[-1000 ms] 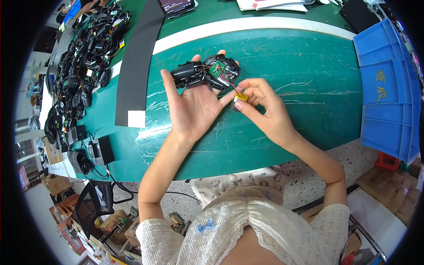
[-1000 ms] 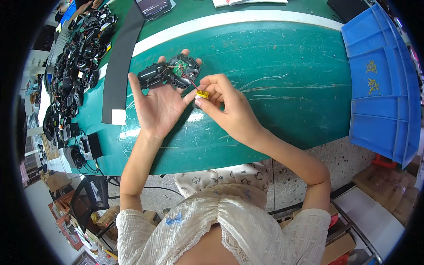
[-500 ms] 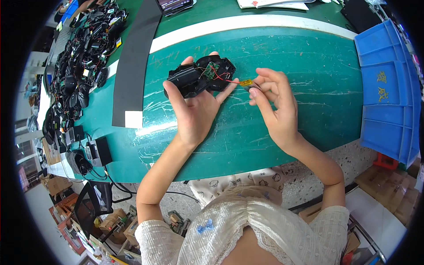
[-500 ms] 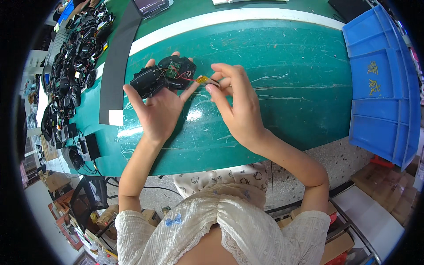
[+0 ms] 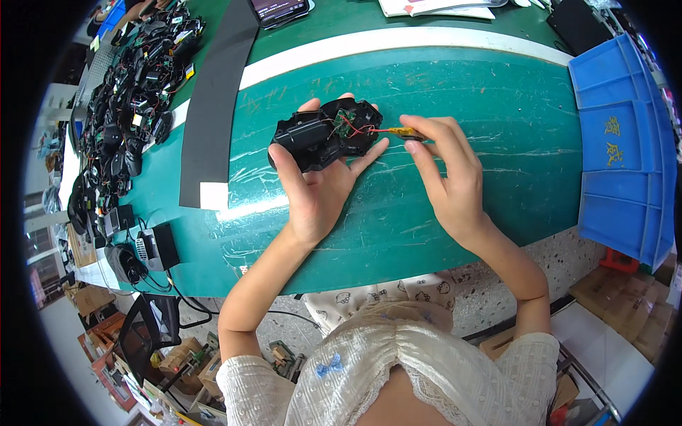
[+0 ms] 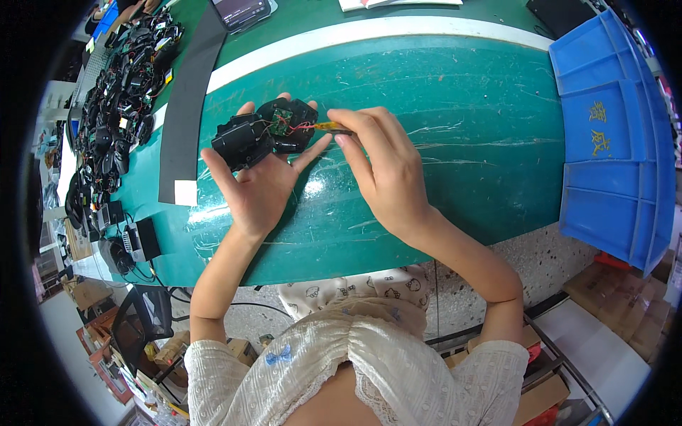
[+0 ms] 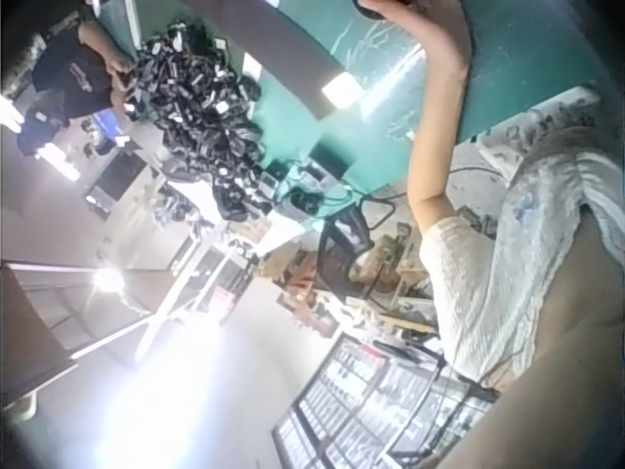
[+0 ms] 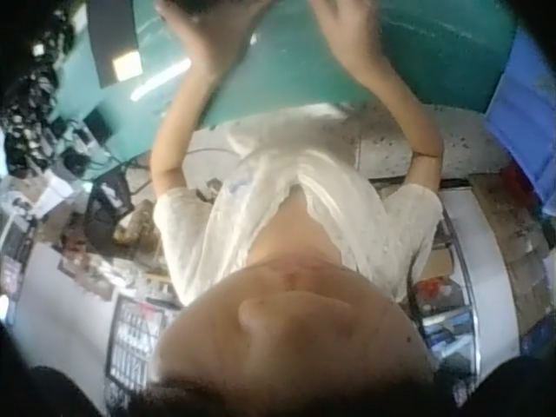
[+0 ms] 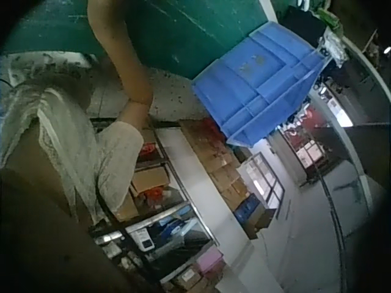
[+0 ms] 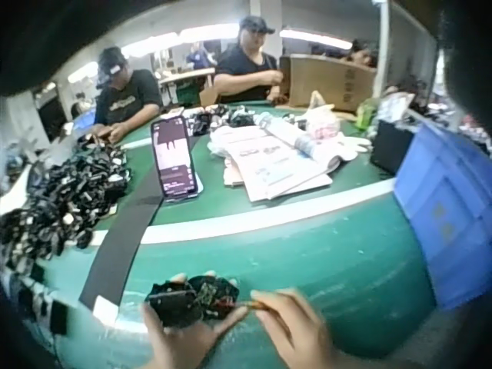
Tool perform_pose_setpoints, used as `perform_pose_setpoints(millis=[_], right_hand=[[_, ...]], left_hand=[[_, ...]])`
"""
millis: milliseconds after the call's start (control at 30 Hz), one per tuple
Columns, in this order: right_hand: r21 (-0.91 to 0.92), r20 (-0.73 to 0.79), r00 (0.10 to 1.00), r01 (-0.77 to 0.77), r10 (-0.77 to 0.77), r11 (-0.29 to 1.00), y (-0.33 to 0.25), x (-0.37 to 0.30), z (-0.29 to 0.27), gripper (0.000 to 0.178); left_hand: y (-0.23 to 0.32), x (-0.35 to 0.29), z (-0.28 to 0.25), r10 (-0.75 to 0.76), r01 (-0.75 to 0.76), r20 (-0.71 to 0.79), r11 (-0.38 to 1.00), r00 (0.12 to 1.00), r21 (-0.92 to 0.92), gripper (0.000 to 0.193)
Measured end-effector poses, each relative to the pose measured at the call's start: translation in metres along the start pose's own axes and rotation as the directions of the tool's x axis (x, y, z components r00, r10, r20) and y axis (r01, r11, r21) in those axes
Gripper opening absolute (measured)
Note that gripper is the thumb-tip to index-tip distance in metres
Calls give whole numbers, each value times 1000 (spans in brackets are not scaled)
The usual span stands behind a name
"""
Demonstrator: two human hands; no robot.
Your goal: The person assembles a small electronic device by connecting a battery to the internal circuit board and securing it with tape. The person handles the device casing, wires, and a battery, performing the assembly by hand on a green workbench.
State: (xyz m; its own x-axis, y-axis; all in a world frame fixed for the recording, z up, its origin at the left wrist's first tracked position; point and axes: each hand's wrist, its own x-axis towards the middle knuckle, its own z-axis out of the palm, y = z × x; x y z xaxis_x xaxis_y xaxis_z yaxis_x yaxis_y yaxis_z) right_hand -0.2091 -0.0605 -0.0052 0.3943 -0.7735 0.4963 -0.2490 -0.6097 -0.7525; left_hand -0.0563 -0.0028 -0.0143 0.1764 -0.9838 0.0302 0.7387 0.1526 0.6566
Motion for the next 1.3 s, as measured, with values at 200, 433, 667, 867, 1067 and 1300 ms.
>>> perform_pose_setpoints(millis=[200,433,667,867,1067,1300], right_hand=[[5,65,998,16,-17,1000,-2,9,-7,20],[-70,165,986,40,-28,997,-8,28,-7,17],[-92,88,992,102,-93,991,-7,23,-3,18],[13,95,995,4,-5,1000,-2,22,-3,16],[48,82,997,-11,7,999,0,24,-3,15],[100,56,998,-42,37,994,0,22,-2,18]], left_hand=[[1,0,1,-3,2,48,1000,999,12,70],[2,-1,0,-29,23,116,998,993,53,74],[1,-2,1,-43,43,165,999,985,0,74],[3,-2,3,-65,61,182,998,981,27,79],[6,-4,5,-87,90,150,996,985,-11,81],[7,-3,6,-34,39,183,999,982,-24,81]])
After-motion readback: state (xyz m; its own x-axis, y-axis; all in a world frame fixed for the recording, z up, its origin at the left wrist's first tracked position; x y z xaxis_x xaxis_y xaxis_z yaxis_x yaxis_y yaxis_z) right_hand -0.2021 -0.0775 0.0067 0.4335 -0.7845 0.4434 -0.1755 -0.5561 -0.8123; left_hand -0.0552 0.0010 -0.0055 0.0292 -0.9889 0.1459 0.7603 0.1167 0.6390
